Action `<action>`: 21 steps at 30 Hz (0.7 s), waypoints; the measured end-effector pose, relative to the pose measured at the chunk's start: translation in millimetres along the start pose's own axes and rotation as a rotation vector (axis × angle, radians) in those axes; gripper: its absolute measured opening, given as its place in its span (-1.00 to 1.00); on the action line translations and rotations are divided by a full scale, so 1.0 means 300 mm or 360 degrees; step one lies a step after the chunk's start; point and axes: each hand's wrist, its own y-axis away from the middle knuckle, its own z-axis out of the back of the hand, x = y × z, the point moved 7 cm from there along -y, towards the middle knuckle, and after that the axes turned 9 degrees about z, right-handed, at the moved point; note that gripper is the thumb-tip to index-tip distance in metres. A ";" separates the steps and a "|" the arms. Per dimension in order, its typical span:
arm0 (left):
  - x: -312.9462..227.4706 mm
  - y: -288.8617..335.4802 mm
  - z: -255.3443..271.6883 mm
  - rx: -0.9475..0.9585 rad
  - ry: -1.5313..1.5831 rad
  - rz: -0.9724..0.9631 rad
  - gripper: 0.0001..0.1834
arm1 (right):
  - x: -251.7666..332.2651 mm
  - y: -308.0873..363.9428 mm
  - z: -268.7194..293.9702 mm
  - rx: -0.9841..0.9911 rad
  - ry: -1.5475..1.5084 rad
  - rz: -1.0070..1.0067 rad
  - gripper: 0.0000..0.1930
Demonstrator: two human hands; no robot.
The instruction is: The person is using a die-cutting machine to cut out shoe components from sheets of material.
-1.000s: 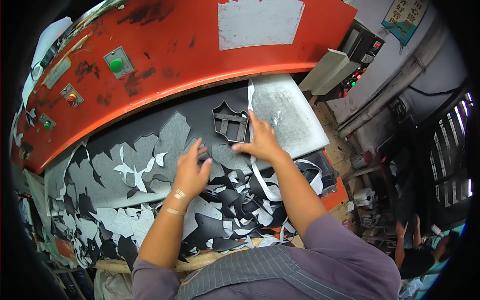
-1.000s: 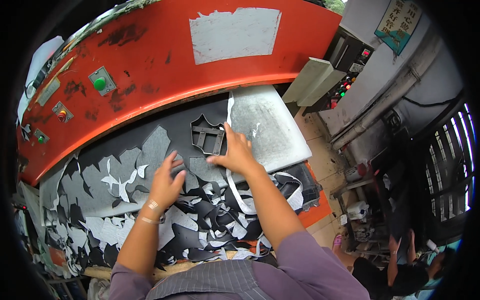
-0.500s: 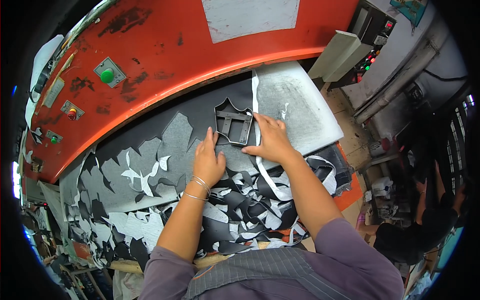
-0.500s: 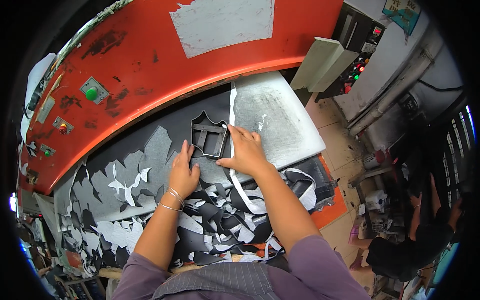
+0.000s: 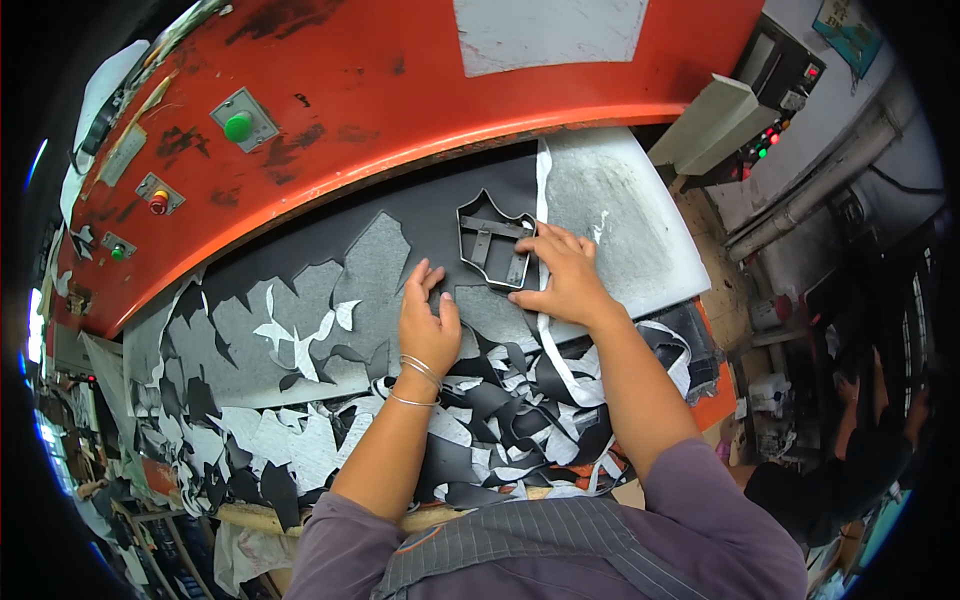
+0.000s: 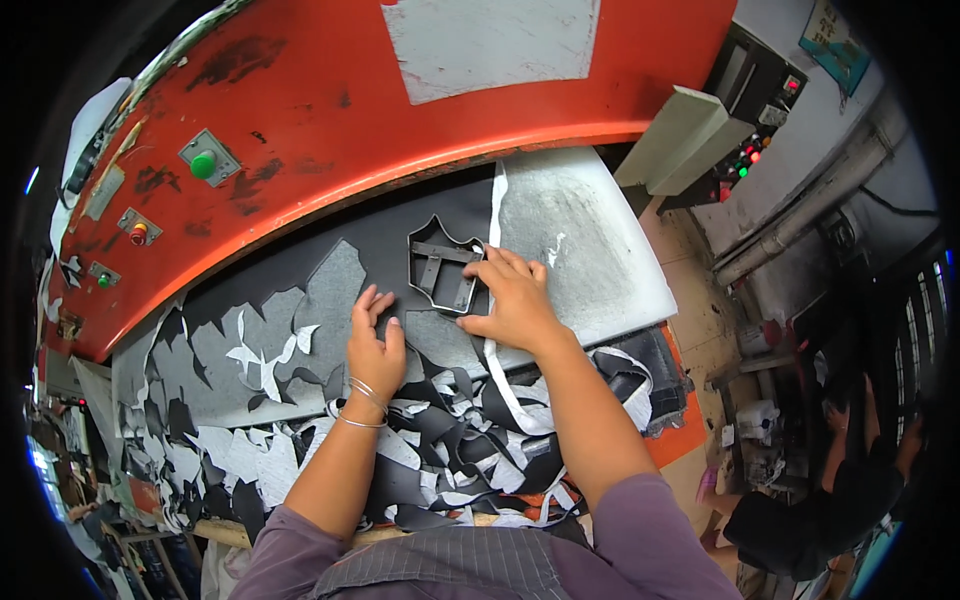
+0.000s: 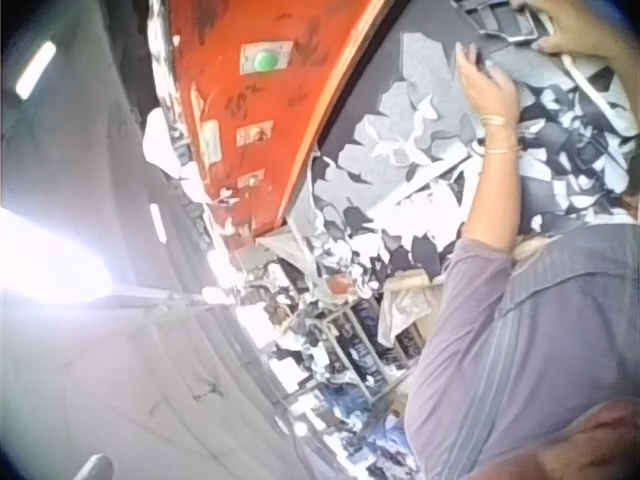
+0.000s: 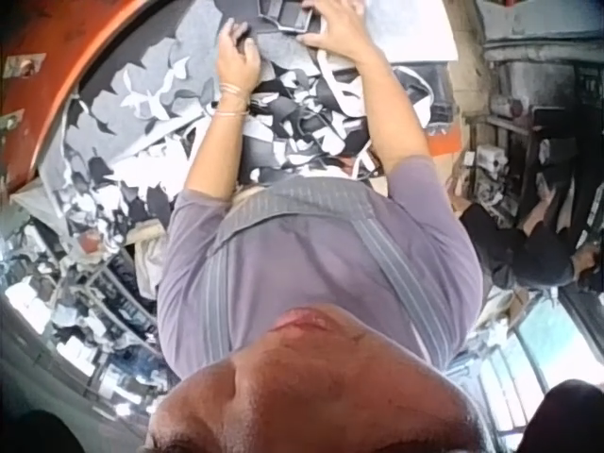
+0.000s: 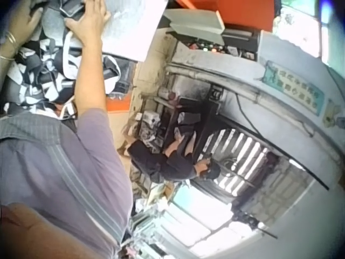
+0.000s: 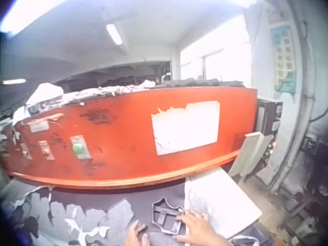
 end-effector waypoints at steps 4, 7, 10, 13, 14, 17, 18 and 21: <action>0.082 -0.052 0.071 -0.0174 0.0046 -0.0070 -0.63 | 0.016 -0.070 -0.023 0.0058 -0.0201 0.0127 -0.43; 0.120 -0.119 0.102 -0.0067 -0.0154 -0.0046 -0.66 | 0.021 -0.126 -0.074 0.0189 -0.0294 0.0146 -0.44; 0.128 -0.171 0.098 0.0112 -0.0317 -0.0116 -0.65 | 0.029 -0.154 -0.117 0.0325 -0.0330 0.0135 -0.45; 0.171 -0.194 0.097 0.0249 -0.0079 -0.0061 -0.66 | 0.037 -0.153 -0.134 0.0337 -0.0237 0.0100 -0.46; 0.189 -0.192 0.099 0.0242 -0.0060 -0.0042 -0.66 | 0.049 -0.148 -0.150 0.0364 -0.0228 0.0102 -0.46; 0.179 -0.186 0.104 0.0103 -0.0054 -0.0146 -0.65 | 0.059 -0.128 -0.166 0.0310 -0.0075 0.0085 -0.47; 0.185 -0.187 0.099 0.0124 -0.0131 -0.0149 -0.64 | 0.064 -0.121 -0.169 0.0252 -0.0039 0.0090 -0.48; 0.202 -0.192 0.094 0.0164 -0.0155 -0.0131 -0.61 | 0.079 -0.106 -0.175 0.0185 0.0007 0.0122 -0.50</action>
